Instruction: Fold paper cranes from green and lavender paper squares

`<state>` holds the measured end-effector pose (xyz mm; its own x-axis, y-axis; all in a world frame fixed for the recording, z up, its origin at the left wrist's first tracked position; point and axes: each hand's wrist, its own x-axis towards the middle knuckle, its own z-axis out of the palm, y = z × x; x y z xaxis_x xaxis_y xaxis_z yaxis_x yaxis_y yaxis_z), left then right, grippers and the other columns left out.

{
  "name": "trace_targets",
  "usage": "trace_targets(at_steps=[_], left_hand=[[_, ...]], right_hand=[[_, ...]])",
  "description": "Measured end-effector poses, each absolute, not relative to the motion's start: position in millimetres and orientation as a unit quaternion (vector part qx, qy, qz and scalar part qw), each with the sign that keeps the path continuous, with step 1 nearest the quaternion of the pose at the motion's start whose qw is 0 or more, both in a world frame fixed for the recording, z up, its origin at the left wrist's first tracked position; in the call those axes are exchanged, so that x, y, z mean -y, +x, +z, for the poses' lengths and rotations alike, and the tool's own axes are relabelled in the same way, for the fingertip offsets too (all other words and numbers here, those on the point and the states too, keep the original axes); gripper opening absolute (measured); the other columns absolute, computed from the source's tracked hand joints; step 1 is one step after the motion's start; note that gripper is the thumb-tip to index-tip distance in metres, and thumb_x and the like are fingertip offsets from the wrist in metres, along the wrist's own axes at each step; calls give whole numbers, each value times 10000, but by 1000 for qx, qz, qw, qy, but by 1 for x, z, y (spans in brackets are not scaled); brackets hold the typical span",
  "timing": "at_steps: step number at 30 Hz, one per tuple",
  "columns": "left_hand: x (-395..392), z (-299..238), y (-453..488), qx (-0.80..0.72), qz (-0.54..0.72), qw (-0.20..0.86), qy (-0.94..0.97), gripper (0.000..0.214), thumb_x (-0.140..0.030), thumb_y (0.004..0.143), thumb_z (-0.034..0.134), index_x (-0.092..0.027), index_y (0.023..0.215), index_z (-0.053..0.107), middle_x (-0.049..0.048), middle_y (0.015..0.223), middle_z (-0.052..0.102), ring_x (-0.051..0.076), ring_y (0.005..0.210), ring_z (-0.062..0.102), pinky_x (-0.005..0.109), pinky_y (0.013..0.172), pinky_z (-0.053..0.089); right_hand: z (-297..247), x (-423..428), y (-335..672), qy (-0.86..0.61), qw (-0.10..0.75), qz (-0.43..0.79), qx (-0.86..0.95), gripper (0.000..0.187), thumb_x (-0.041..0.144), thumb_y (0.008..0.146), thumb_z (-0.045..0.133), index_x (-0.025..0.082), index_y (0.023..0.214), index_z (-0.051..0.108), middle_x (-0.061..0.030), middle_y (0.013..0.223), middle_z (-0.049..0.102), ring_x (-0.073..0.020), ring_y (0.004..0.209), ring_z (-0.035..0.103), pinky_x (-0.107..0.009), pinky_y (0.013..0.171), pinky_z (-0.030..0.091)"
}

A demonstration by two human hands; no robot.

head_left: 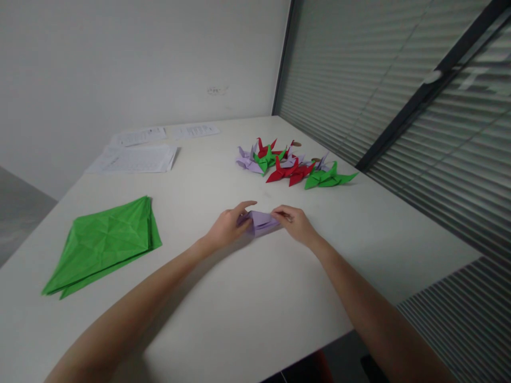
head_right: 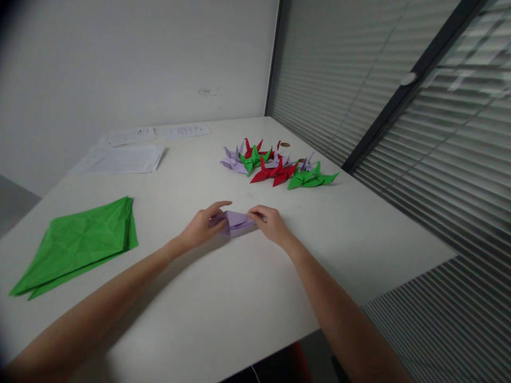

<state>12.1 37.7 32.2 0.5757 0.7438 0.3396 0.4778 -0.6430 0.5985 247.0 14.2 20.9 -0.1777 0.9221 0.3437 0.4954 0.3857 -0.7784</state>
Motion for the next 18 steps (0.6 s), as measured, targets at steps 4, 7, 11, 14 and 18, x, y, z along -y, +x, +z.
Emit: trace_targets(at_steps=[4, 7, 11, 14, 18], left_hand=[[-36, 35, 14, -386, 340, 225, 828, 413, -209, 888, 525, -194, 1298, 479, 79, 1079, 655, 155, 844, 640, 277, 712, 504], [-31, 33, 15, -359, 317, 108, 871, 290, -300, 922, 520, -187, 1180, 590, 113, 1151, 609, 224, 1038, 596, 377, 876, 481], [-24, 29, 17, -242, 183, 63, 951, 277, -393, 939, 504, -193, 1049, 661, 93, 1087, 641, 231, 984, 612, 400, 881, 467], [-22, 26, 17, -193, 163, 56, 966, 278, -374, 948, 486, -173, 1017, 664, 107, 1142, 636, 239, 1052, 600, 408, 950, 448], [-24, 22, 17, -185, 187, 86, 961, 310, -376, 969, 436, -166, 1093, 627, 118, 1172, 620, 231, 1102, 587, 391, 1001, 445]], right_hand=[[12, -17, 247, -532, 413, 309, 672, 243, 395, 812, 611, 172, 859, 696, -20, 688, 663, -149, 597, 572, -263, 557, 427], [11, -15, 246, -570, 338, 265, 701, 233, 341, 816, 616, 176, 949, 712, 8, 608, 619, -136, 535, 527, -271, 562, 411], [18, -11, 245, -589, 245, 155, 755, 188, 277, 817, 642, 198, 962, 731, -12, 616, 639, -178, 629, 558, -326, 680, 441], [23, -9, 244, -535, 261, 94, 798, 195, 229, 824, 644, 218, 999, 730, -71, 896, 717, -234, 910, 582, -394, 868, 436], [21, -7, 240, -420, 275, 163, 849, 283, 192, 879, 580, 239, 1138, 684, -69, 1109, 695, -229, 1062, 548, -413, 965, 417]])
